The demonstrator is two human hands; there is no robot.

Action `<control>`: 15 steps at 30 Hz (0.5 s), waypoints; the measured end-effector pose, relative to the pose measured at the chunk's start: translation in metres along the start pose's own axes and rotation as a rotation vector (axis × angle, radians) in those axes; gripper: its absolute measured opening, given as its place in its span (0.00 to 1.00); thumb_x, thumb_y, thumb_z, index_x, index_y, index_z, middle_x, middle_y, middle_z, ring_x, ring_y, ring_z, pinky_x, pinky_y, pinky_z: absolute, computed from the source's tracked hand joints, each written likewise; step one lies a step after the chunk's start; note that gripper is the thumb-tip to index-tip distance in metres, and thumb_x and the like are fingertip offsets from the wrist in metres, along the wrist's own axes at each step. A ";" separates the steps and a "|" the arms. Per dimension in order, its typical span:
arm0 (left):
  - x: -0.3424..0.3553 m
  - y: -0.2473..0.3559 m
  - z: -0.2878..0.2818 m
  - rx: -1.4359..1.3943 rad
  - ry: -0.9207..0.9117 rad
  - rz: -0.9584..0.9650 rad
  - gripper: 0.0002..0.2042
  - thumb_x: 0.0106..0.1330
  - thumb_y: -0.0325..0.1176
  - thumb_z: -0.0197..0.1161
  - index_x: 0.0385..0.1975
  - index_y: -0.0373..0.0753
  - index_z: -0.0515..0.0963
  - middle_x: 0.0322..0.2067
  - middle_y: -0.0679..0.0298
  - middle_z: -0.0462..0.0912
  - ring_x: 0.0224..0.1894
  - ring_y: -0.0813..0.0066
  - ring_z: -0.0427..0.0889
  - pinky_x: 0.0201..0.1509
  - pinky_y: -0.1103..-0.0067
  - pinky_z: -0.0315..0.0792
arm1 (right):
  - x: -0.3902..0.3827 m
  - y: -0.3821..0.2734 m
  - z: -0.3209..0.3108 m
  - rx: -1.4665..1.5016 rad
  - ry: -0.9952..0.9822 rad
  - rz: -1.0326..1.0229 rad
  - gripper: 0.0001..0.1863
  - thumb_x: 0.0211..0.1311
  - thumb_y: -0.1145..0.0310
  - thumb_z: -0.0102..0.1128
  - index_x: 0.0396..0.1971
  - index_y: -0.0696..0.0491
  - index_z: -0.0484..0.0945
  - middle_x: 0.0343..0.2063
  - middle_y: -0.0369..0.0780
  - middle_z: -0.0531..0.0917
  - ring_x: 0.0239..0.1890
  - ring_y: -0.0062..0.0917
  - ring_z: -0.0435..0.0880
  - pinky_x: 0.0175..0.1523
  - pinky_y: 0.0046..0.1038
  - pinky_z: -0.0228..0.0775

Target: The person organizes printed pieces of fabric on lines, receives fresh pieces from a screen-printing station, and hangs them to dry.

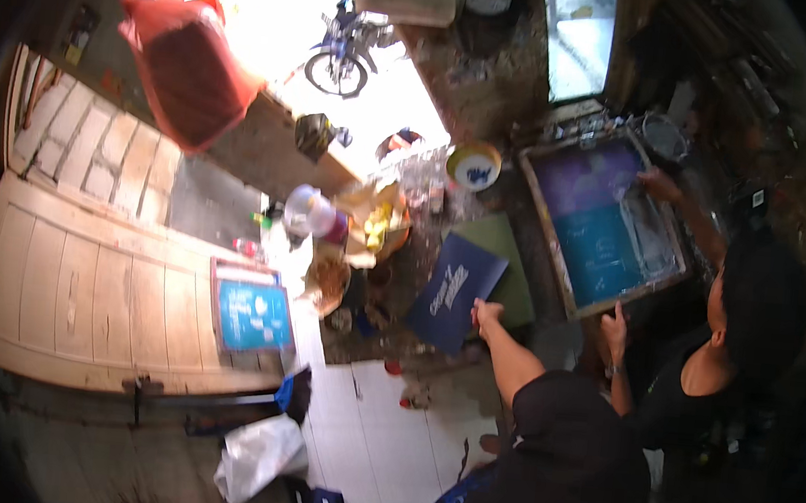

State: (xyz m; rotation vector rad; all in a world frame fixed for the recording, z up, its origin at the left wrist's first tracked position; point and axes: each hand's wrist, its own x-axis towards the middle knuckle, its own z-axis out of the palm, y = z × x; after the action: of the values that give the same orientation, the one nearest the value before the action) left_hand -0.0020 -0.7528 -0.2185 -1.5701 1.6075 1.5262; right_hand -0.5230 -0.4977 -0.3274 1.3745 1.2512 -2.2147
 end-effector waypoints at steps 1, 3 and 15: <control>0.002 0.018 -0.001 0.022 -0.001 0.014 0.14 0.67 0.40 0.48 0.35 0.35 0.73 0.29 0.58 0.81 0.33 0.66 0.82 0.35 0.71 0.76 | 0.003 0.008 0.006 -0.055 0.020 0.018 0.12 0.50 0.70 0.61 0.13 0.54 0.70 0.11 0.39 0.73 0.07 0.20 0.66 0.11 0.24 0.54; 0.021 0.055 -0.003 0.053 -0.038 0.071 0.14 0.66 0.41 0.48 0.35 0.36 0.73 0.30 0.58 0.81 0.33 0.67 0.81 0.35 0.71 0.76 | 0.002 -0.001 0.021 -0.247 0.064 0.012 0.14 0.48 0.68 0.63 0.09 0.54 0.70 0.09 0.38 0.72 0.06 0.20 0.64 0.11 0.25 0.53; 0.097 0.299 0.039 0.016 -0.418 0.637 0.14 0.66 0.44 0.49 0.35 0.39 0.75 0.33 0.63 0.81 0.34 0.70 0.81 0.34 0.73 0.75 | -0.262 -0.101 0.037 -1.044 -0.508 -0.932 0.18 0.47 0.60 0.59 0.31 0.61 0.80 0.26 0.45 0.83 0.29 0.27 0.81 0.39 0.31 0.71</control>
State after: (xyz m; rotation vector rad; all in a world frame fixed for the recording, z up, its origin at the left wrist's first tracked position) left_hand -0.3082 -0.8318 -0.1952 -0.6646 1.9386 1.9738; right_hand -0.4681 -0.5222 -0.0502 -0.2075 2.5175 -1.5345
